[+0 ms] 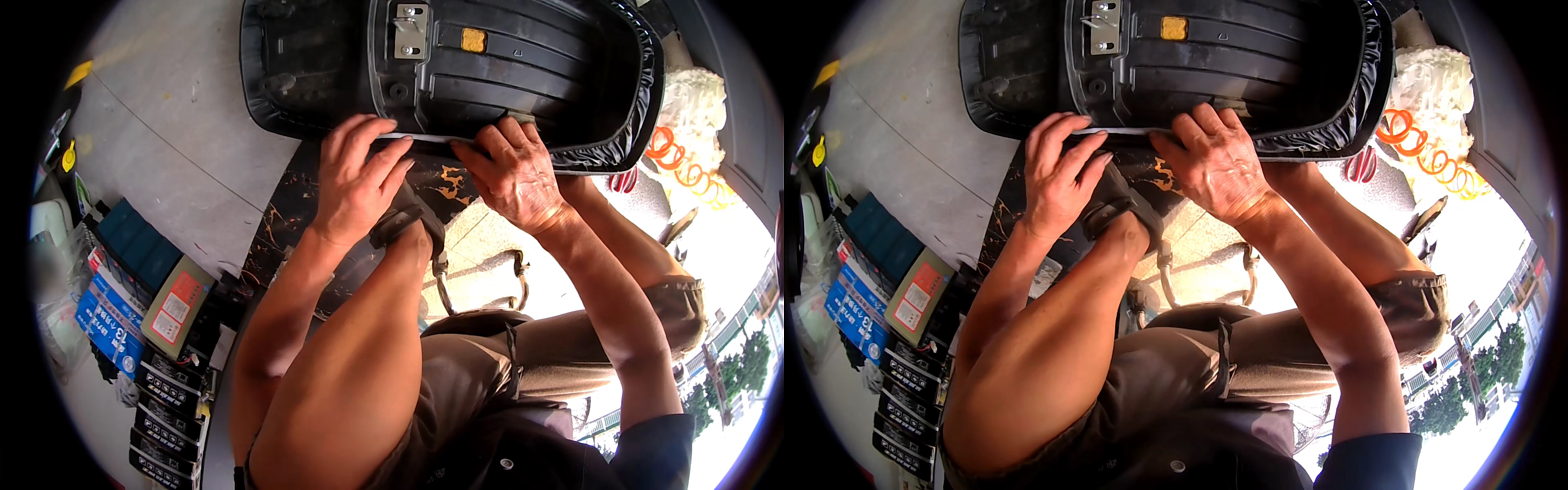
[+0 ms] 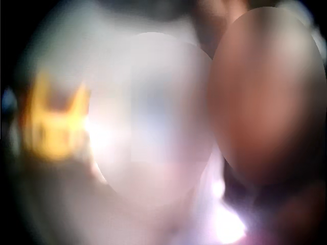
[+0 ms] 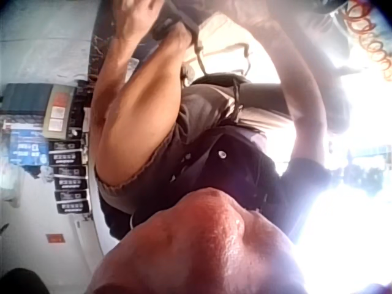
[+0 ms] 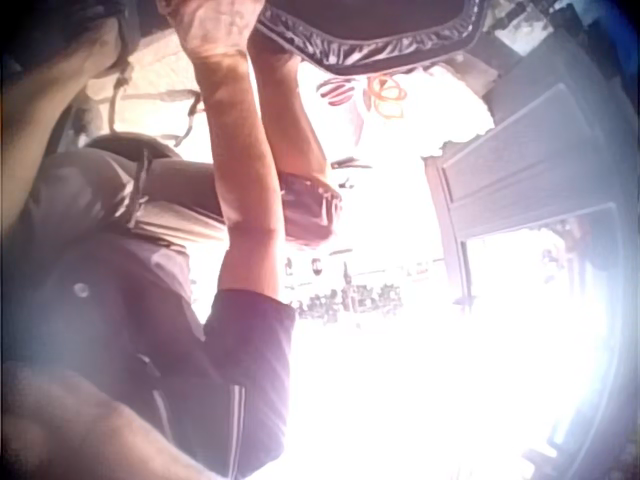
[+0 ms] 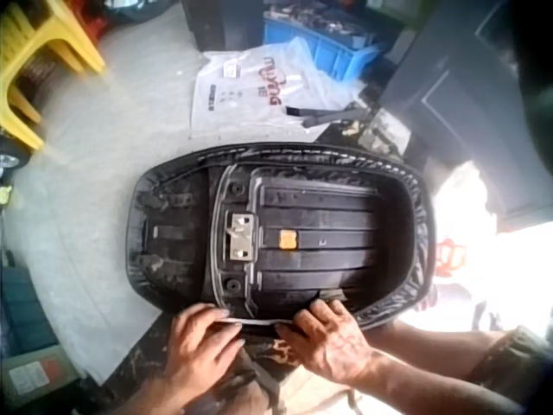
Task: The person is repairing a motorcycle seat. They use a staple gun to attach the seat cover to the base, then use pliers to remove staples and a screwdriver to adjust components.
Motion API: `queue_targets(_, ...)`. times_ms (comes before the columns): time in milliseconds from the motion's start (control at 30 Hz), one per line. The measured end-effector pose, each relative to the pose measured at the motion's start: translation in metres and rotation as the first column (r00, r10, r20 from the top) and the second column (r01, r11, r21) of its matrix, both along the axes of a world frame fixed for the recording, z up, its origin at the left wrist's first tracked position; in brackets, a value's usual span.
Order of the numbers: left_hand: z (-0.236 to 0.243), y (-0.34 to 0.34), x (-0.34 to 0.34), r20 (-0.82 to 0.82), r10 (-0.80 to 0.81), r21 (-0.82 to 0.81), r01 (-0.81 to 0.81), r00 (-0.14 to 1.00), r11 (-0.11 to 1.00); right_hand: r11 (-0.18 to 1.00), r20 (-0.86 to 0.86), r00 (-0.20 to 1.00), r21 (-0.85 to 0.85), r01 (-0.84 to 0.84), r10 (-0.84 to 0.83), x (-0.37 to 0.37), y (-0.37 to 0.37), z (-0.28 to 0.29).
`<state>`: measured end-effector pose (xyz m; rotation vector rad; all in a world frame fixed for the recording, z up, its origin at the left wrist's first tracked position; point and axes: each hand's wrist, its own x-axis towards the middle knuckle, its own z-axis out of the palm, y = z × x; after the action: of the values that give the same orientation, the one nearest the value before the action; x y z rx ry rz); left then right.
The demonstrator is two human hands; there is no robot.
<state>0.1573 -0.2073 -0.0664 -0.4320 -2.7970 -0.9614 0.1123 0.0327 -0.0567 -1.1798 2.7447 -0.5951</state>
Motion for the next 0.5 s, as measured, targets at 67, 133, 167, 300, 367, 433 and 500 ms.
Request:
queue_targets(67,0.022,0.003,0.017,0.423,0.322,0.295,-0.465,0.847,0.835,1.0,0.027,1.0,-0.007,0.0,0.0,-0.003,-0.001,0.002)
queue_targets(133,0.039,-0.004,0.028,0.962,0.091,0.193,-0.875,0.258,0.443,1.0,0.021,1.0,-0.016,0.001,-0.001,-0.002,-0.002,0.0)
queue_targets(167,0.047,-0.004,0.022,0.992,-0.072,0.125,-0.853,0.102,0.508,1.0,0.018,1.0,-0.018,0.001,-0.001,-0.001,-0.002,-0.001)
queue_targets(300,0.016,0.026,0.005,0.957,-0.276,0.157,-0.957,0.087,0.243,0.999,0.003,1.0,-0.036,-0.005,0.005,0.003,-0.001,-0.003)
queue_targets(367,0.0,0.045,-0.005,0.924,-0.338,0.194,-0.981,0.177,0.017,0.999,-0.033,0.999,-0.05,-0.022,0.021,0.001,-0.001,-0.003)
queue_targets(433,-0.013,0.046,0.007,0.928,-0.3,0.218,-0.975,0.219,-0.038,0.995,-0.083,0.995,-0.085,-0.057,0.05,-0.003,0.002,-0.004)
queue_targets(500,-0.004,0.053,0.002,0.931,-0.224,0.278,-0.958,0.288,-0.076,0.991,-0.089,0.993,-0.11,-0.082,0.073,-0.007,0.001,0.0)
